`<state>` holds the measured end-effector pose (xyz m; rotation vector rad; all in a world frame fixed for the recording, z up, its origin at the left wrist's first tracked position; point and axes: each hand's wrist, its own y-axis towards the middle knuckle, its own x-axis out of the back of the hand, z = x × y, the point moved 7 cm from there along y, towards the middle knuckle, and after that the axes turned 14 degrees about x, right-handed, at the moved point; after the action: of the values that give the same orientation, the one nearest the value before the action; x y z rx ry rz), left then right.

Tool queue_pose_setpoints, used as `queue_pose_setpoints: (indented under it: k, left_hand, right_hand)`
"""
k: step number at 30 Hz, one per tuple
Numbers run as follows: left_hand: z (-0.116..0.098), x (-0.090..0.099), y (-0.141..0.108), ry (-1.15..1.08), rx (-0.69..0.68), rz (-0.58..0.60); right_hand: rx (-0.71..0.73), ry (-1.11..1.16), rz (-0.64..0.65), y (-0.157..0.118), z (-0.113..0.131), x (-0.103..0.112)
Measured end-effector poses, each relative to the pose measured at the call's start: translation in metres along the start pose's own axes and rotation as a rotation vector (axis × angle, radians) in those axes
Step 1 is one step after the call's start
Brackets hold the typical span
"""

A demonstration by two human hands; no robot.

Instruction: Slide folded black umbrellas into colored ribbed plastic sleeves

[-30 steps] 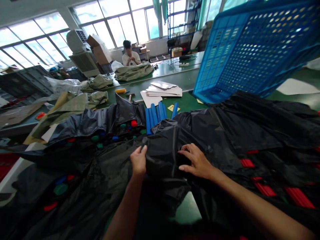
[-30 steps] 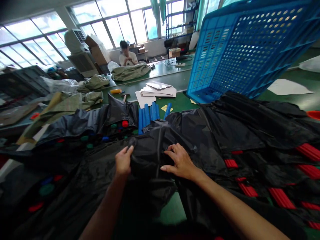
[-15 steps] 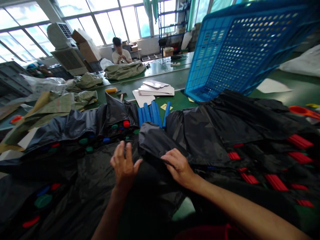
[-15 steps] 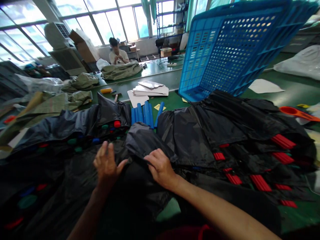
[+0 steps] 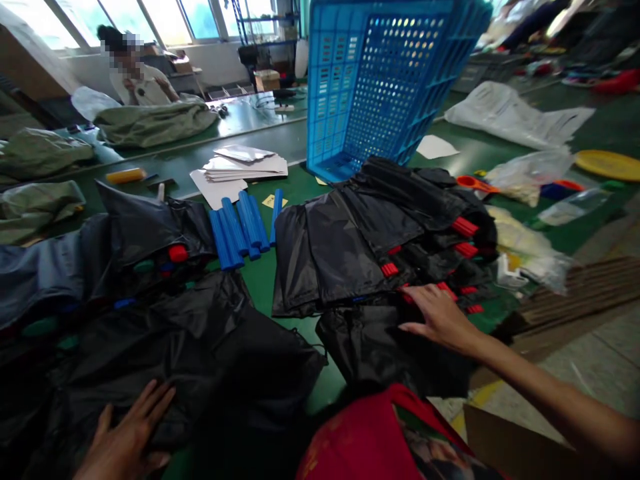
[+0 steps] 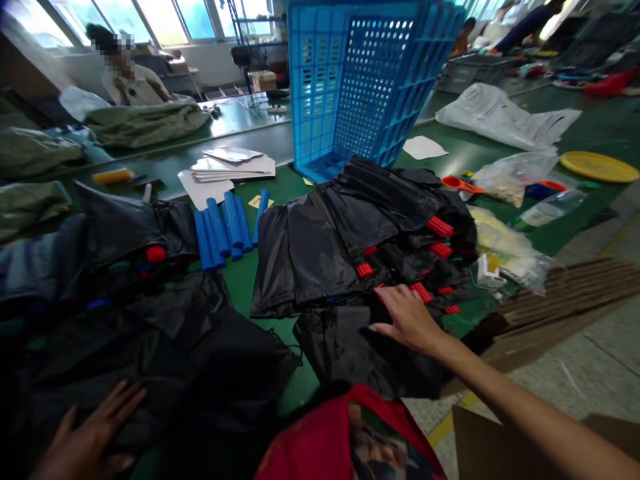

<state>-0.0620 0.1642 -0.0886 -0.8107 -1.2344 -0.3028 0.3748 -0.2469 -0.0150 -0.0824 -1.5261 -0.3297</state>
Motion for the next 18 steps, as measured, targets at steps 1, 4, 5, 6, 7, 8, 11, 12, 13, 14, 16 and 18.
queue_pose_setpoints:
  k: [1,4,5,6,7,8,11,12,13,14,16,18]
  left_hand:
    - [-0.003,-0.001,-0.001,-0.011,0.036,0.056]
    - [-0.037,0.022,0.008,-0.039,0.1,0.073]
    - [-0.056,0.035,0.013,-0.076,0.104,0.004]
    - [-0.08,0.049,0.016,-0.144,0.088,-0.075]
    - [-0.107,0.059,0.016,-0.252,0.048,-0.129]
    - [-0.14,0.064,0.014,-0.397,-0.035,-0.13]
    - [-0.246,0.07,-0.009,-0.834,-0.311,-0.007]
    - [-0.277,0.073,-0.02,-0.924,-0.393,0.022]
    - [-0.303,0.077,-0.029,-0.981,-0.459,0.035]
    - [-0.322,0.082,-0.037,-1.017,-0.511,0.07]
    - [-0.328,0.091,-0.037,-1.093,-0.479,0.14]
    - [-0.28,0.097,-0.019,-1.198,-0.22,0.145]
  right_hand:
    - [0.001,-0.053,0.07,-0.006,-0.002,-0.011]
    - [-0.023,-0.18,0.171,-0.008,-0.002,-0.027]
    - [-0.035,-0.192,0.179,-0.005,-0.001,-0.028]
    - [-0.04,-0.181,0.178,-0.003,0.001,-0.026]
    - [-0.032,-0.145,0.166,0.0,0.004,-0.023]
    - [-0.006,-0.088,0.144,0.004,0.011,-0.017]
    - [0.146,0.118,0.039,0.016,0.047,0.011]
    - [0.206,0.168,0.008,0.021,0.062,0.023]
    - [0.262,0.2,-0.026,0.027,0.077,0.036]
    - [0.306,0.214,-0.066,0.032,0.09,0.049]
    - [0.331,0.212,-0.183,0.039,0.102,0.073]
    - [0.24,0.204,-0.333,0.037,0.092,0.089]
